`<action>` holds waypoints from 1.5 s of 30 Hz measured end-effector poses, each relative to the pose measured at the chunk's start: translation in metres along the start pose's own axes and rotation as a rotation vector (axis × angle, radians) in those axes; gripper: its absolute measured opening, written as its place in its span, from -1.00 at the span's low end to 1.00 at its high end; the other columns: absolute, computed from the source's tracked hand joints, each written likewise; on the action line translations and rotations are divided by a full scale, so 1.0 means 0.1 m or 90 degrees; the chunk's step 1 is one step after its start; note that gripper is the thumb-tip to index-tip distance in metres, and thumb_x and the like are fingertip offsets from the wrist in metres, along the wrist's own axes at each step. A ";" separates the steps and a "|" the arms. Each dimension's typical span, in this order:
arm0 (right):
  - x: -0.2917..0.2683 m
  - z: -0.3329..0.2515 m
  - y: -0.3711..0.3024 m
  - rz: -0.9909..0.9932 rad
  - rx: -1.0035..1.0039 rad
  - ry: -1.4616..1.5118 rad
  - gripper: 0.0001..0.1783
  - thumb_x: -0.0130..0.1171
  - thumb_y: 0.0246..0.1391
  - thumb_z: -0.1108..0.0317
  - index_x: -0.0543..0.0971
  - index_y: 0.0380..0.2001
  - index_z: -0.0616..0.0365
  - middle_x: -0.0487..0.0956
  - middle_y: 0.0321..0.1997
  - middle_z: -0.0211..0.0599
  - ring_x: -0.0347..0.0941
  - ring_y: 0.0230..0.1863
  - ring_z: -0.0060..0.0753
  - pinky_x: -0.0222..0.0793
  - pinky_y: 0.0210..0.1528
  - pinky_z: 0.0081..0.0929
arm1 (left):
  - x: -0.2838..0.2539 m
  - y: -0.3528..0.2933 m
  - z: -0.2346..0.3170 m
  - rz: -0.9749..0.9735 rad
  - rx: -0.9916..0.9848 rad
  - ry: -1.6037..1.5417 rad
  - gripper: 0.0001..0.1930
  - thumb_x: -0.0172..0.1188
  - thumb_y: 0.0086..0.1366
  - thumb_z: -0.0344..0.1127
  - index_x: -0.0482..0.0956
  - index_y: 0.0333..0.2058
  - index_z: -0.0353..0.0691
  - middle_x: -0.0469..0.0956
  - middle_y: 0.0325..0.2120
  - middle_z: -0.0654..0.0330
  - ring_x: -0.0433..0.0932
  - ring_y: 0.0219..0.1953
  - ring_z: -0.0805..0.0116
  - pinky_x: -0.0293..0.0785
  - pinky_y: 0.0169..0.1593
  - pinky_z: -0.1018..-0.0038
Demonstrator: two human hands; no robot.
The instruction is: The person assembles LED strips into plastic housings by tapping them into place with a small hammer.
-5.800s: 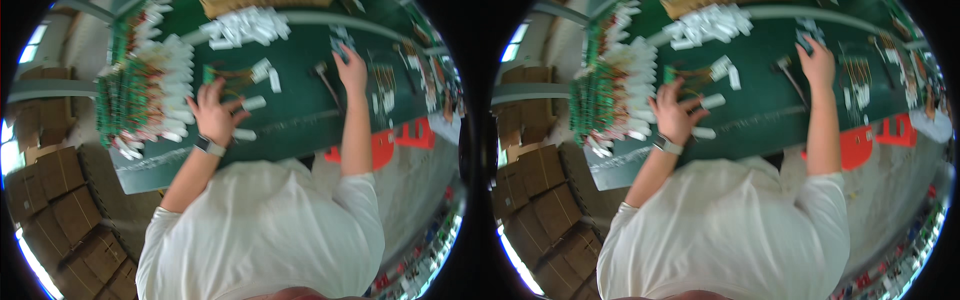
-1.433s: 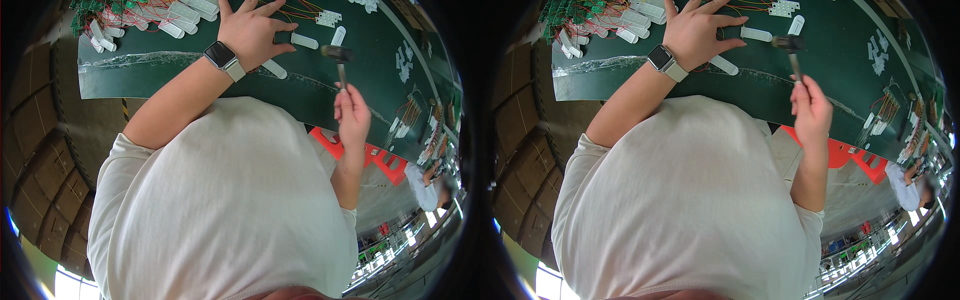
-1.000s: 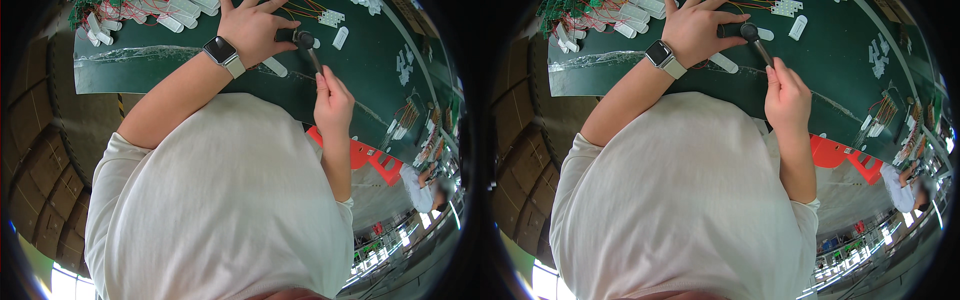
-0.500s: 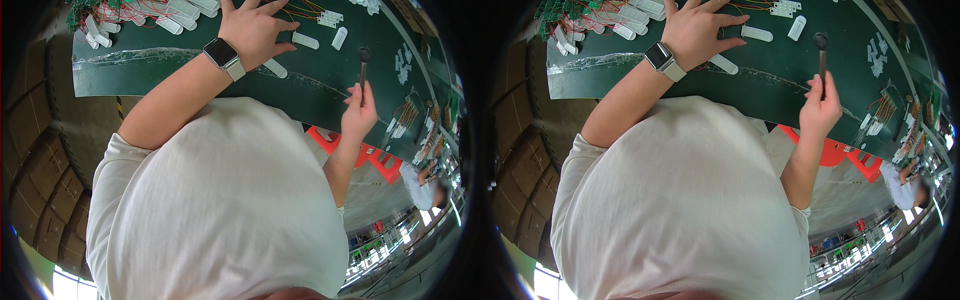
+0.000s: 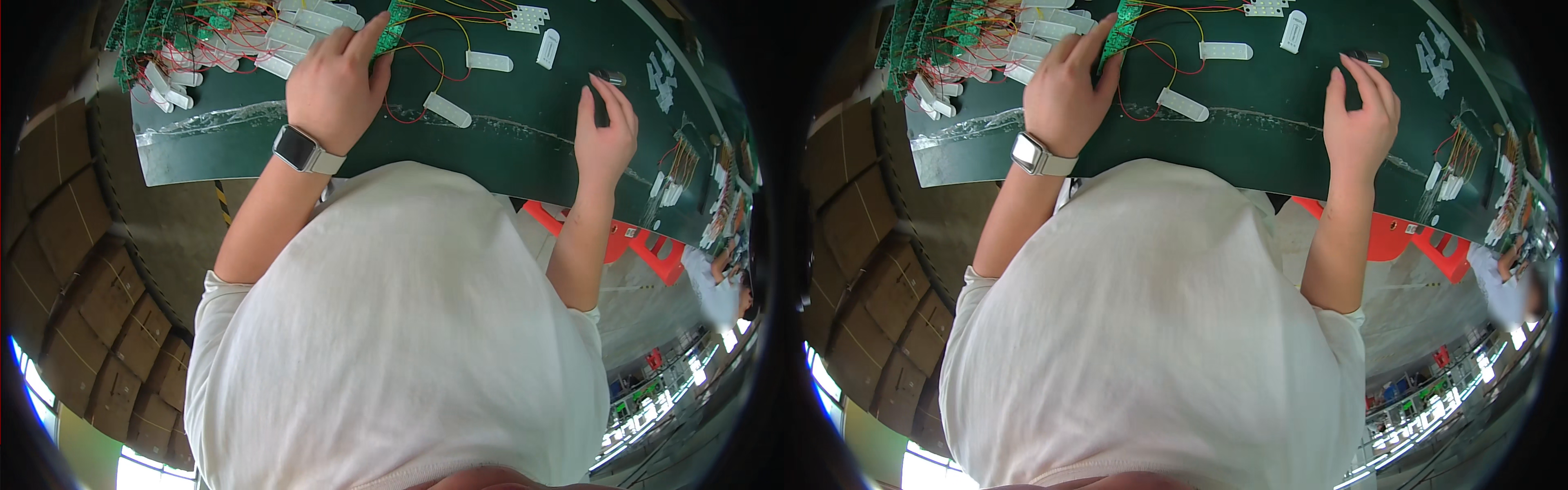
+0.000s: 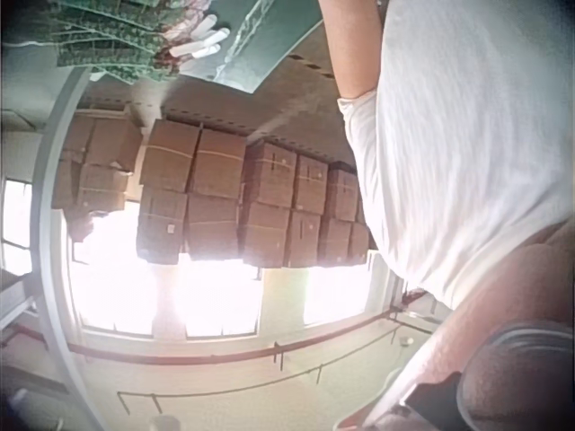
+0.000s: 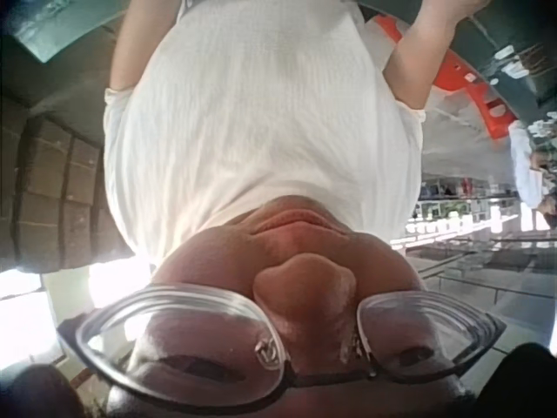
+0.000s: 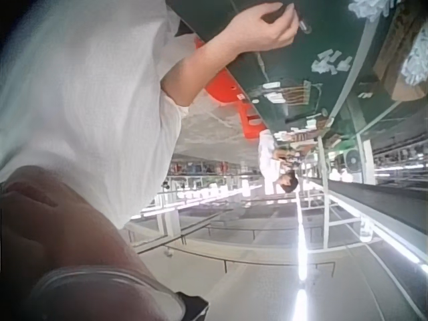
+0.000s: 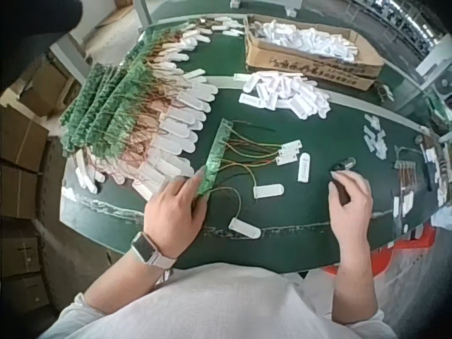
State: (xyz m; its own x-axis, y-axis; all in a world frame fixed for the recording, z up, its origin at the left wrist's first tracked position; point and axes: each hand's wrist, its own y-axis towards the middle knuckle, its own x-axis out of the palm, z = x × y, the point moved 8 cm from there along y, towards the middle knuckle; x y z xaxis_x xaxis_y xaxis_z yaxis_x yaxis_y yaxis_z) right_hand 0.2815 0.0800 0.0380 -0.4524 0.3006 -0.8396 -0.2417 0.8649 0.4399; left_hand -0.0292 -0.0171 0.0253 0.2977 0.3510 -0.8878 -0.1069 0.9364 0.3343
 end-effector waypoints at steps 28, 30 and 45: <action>0.52 -0.21 0.18 -0.284 0.055 0.138 -0.64 0.26 0.12 0.40 0.67 0.02 -0.10 0.59 -0.25 -0.34 0.59 -0.29 -0.39 0.51 -0.18 -0.47 | 0.43 0.69 0.49 -0.149 0.071 -0.111 -0.89 0.27 0.27 -0.31 0.71 -0.36 -0.19 0.67 -0.33 0.10 0.61 -0.16 0.06 0.55 -0.02 0.22; 0.52 -0.19 0.15 -0.311 0.078 0.207 -0.66 0.26 0.11 0.43 0.70 -0.03 -0.10 0.57 -0.29 -0.34 0.57 -0.33 -0.35 0.50 -0.21 -0.48 | 0.42 0.69 0.49 -0.146 0.084 -0.117 -0.89 0.26 0.28 -0.32 0.69 -0.36 -0.20 0.67 -0.33 0.09 0.61 -0.17 0.04 0.55 -0.02 0.22; 0.52 -0.36 0.36 0.015 0.042 0.101 -0.84 0.39 0.05 0.40 0.61 -0.36 0.21 0.60 -0.34 -0.17 0.54 -0.22 0.01 0.47 -0.12 -0.13 | 0.26 0.63 0.42 -0.105 0.034 -0.194 -0.92 0.19 0.33 -0.37 0.59 -0.31 -0.24 0.64 -0.36 0.01 0.59 -0.19 -0.06 0.51 -0.07 0.15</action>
State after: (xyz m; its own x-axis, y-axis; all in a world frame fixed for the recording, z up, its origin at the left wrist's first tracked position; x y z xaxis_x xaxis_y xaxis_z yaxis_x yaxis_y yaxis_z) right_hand 0.2180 0.1121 0.0212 -0.5880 0.2582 -0.7666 -0.1755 0.8844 0.4325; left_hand 0.0121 0.0506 0.0369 0.5778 0.1699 -0.7983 0.0140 0.9759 0.2179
